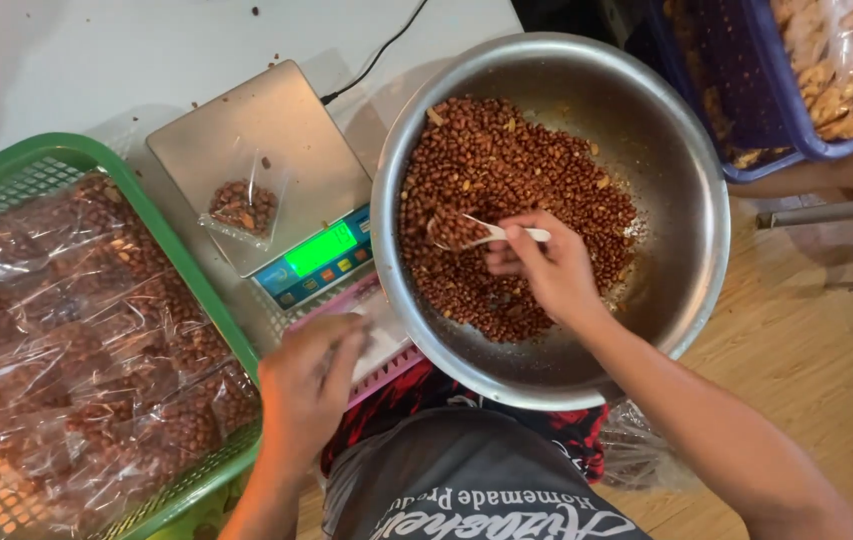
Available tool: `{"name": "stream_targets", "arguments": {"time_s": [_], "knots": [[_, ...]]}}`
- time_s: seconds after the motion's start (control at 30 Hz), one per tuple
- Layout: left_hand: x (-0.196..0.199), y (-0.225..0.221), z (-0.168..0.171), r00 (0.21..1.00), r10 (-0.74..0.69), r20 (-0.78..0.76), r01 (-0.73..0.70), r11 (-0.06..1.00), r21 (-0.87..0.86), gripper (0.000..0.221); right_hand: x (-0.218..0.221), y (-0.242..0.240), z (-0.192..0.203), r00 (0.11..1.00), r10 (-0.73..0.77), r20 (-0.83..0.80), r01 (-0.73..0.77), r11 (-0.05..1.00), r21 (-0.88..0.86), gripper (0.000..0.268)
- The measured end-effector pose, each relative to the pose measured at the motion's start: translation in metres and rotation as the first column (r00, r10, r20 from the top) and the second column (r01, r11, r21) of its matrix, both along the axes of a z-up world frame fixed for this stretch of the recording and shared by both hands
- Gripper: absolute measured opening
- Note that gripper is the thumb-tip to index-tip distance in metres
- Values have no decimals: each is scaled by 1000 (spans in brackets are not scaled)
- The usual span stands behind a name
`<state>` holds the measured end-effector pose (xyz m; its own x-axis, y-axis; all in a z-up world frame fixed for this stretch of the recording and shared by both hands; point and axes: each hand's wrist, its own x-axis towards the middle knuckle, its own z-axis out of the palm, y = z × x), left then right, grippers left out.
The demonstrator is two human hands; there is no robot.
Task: Scooping roasted peanuts from a large bowl into small plastic bags and weighing them on a digital scale for portioning.
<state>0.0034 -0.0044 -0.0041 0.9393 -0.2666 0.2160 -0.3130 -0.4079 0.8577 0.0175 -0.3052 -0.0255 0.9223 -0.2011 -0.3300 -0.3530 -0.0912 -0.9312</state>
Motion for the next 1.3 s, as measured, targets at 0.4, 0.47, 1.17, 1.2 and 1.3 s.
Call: {"name": "stream_targets", "arguments": {"time_s": [0.4,0.47,1.17,1.2,1.3], "knots": [[40,-115,-25,772,-119,-625,-284,815,-505,15,-73,-65,41,945,-198,259,195,980,37,25],[40,-126,-27,782,-139,-608,-246,827,-505,14,-76,-68,47,940,-195,281,194,980,29,24],[31,-82,-12,799,-420,-430,114,808,-578,41,-98,-63,53,763,221,607,304,706,-640,9],[36,-63,-15,867,-305,-393,107,886,-451,22,-99,-63,46,785,169,596,280,761,-585,9],[85,-1,-19,998,54,-23,-55,998,-27,13,-95,-54,34,832,95,547,204,864,-460,10]]}}
